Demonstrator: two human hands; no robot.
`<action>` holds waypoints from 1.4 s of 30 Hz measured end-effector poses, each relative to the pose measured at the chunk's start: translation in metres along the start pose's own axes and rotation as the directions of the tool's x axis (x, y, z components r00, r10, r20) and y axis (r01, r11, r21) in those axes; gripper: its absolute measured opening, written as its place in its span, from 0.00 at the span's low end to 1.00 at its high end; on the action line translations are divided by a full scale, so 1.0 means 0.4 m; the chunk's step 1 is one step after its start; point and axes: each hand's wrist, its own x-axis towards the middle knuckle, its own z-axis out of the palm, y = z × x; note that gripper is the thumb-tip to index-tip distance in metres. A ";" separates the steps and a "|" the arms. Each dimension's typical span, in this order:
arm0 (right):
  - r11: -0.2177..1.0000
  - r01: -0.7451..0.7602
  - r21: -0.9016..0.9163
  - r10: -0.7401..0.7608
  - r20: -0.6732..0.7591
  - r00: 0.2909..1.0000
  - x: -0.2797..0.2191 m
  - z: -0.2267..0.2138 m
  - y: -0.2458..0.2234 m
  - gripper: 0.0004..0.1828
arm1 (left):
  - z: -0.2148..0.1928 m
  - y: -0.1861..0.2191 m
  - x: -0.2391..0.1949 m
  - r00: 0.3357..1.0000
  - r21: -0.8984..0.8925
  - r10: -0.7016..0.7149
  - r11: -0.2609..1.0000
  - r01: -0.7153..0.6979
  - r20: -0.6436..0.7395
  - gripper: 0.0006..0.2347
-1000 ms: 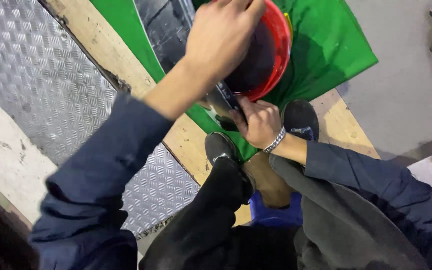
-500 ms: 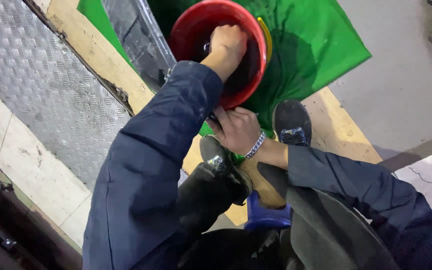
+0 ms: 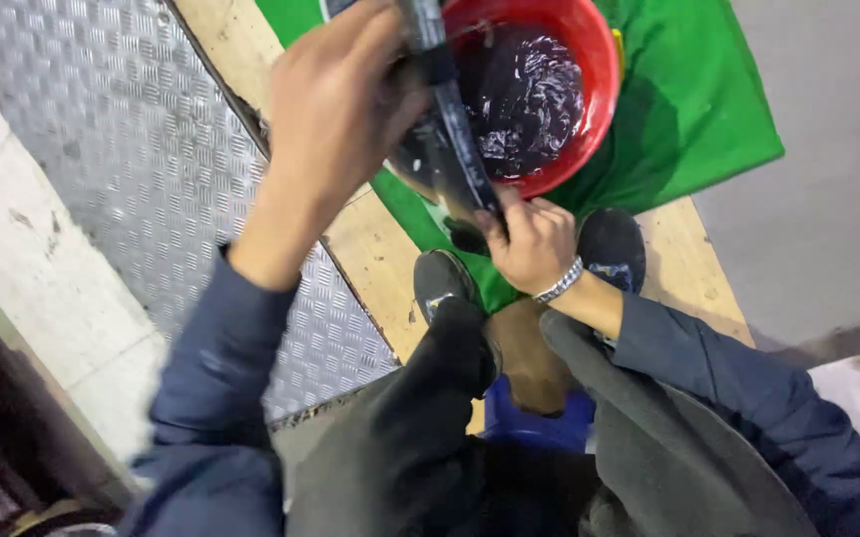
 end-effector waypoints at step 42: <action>0.997 0.070 0.033 -0.074 0.164 0.984 -0.006 -0.008 0.040 0.31 | 0.611 0.185 -0.627 0.073 -0.893 -0.995 -0.026 0.449 0.066 0.18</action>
